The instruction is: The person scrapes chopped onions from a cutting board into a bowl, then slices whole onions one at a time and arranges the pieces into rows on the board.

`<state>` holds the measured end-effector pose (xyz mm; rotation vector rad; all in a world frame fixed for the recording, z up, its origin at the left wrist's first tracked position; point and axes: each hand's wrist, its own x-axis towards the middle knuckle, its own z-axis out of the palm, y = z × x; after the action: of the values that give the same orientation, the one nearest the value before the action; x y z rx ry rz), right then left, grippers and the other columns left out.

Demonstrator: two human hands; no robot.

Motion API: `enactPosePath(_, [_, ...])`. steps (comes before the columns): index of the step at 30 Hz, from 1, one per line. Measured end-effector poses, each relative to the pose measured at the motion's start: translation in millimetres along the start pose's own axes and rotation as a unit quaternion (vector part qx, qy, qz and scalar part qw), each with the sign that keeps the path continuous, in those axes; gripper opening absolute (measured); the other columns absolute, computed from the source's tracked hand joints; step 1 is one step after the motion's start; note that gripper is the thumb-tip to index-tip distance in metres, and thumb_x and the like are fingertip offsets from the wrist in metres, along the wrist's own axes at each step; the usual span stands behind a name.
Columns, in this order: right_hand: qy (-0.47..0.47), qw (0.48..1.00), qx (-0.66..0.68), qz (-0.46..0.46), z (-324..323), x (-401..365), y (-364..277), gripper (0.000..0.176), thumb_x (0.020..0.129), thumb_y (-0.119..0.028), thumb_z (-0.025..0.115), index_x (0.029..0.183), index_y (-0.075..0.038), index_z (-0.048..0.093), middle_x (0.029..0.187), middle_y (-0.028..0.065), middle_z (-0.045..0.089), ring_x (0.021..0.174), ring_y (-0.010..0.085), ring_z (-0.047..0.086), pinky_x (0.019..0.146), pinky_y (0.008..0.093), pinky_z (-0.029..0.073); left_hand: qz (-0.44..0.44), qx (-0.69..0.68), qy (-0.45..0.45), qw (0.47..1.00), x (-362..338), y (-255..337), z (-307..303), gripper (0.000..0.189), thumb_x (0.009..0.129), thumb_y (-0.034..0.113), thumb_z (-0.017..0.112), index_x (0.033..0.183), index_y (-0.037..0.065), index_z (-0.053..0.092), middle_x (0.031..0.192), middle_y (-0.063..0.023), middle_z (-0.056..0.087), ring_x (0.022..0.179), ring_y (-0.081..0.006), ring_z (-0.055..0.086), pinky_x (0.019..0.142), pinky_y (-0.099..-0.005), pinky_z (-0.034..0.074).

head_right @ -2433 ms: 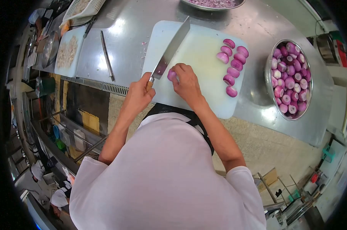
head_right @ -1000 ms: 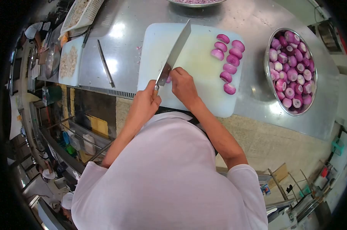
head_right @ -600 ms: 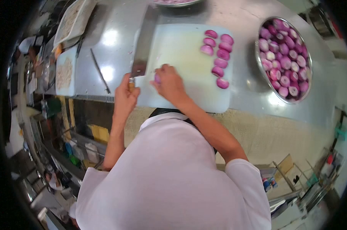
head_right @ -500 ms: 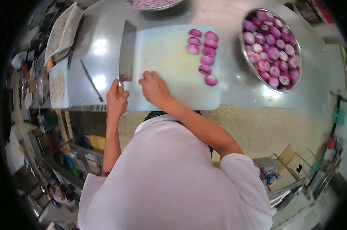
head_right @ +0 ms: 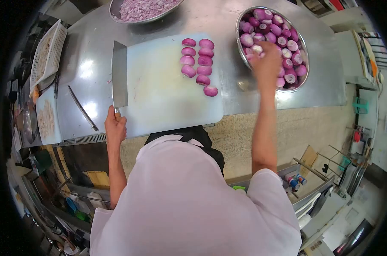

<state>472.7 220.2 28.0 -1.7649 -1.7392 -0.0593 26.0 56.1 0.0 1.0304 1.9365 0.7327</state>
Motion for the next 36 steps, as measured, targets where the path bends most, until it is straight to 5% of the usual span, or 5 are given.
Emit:
enactPosePath(5, [-0.321, 0.919, -0.222, 0.061, 19, 13, 118, 0.056, 0.068, -0.025, 0.077, 0.119, -0.005, 0.065, 0.107, 0.0227, 0.07, 0.102, 0.0405, 0.066, 0.09, 0.0435, 0.052, 0.019, 0.022, 0.005, 1.0, 5, -6, 2, 0.042, 0.082, 0.002, 0.053, 0.124, 0.005, 0.051, 0.06, -0.0084, 0.054, 0.046, -0.0185, 0.051, 0.044, -0.0342, 0.044])
enactPosePath(10, [-0.225, 0.963, -0.091, 0.115, -17, 16, 73, 0.068, 0.061, -0.039, 0.087, 0.114, -0.001, 0.065, 0.107, 0.0192, 0.071, 0.098, 0.0321, 0.069, 0.086, 0.0405, 0.053, 0.049, 0.084, 0.023, 0.995, 7, -14, 2, 0.045, 0.08, 0.005, 0.056, 0.124, 0.003, 0.05, 0.073, -0.0262, 0.062, 0.072, -0.0462, 0.063, 0.066, -0.05, 0.049])
enactPosePath(17, [-0.238, 0.91, 0.34, 0.016, 25, -23, -117, 0.049, 0.071, -0.018, 0.087, 0.114, -0.005, 0.065, 0.108, 0.0064, 0.067, 0.097, 0.0189, 0.063, 0.082, 0.0333, 0.054, 0.036, 0.125, 0.012, 0.991, 1, 13, 0, 0.045, 0.081, 0.006, 0.056, 0.125, 0.003, 0.049, 0.076, -0.0289, 0.062, 0.076, -0.0487, 0.063, 0.068, -0.0529, 0.047])
enactPosePath(25, [-0.31, 0.903, 0.232, -0.187, 126, -98, -209, 0.055, 0.064, -0.009, 0.085, 0.116, -0.008, 0.066, 0.116, 0.0119, 0.063, 0.097, 0.0328, 0.064, 0.086, 0.0371, 0.054, 0.1, 0.092, 0.018, 0.991, -24, 23, -10, 0.038, 0.079, 0.006, 0.058, 0.116, 0.002, 0.056, 0.062, -0.0179, 0.047, 0.053, -0.0281, 0.047, 0.055, -0.0401, 0.042])
enactPosePath(36, [-0.237, 0.924, 0.25, -0.165, 129, -104, -208, 0.007, 0.082, -0.002, 0.063, 0.088, -0.002, 0.066, 0.09, 0.0131, 0.062, 0.086, 0.0347, 0.06, 0.074, 0.0436, 0.051, 0.11, 0.176, -0.1, 0.973, -81, 48, -19, 0.038, 0.083, 0.0, 0.058, 0.119, -0.003, 0.049, 0.068, -0.0244, 0.059, 0.066, -0.046, 0.06, 0.059, -0.0495, 0.045])
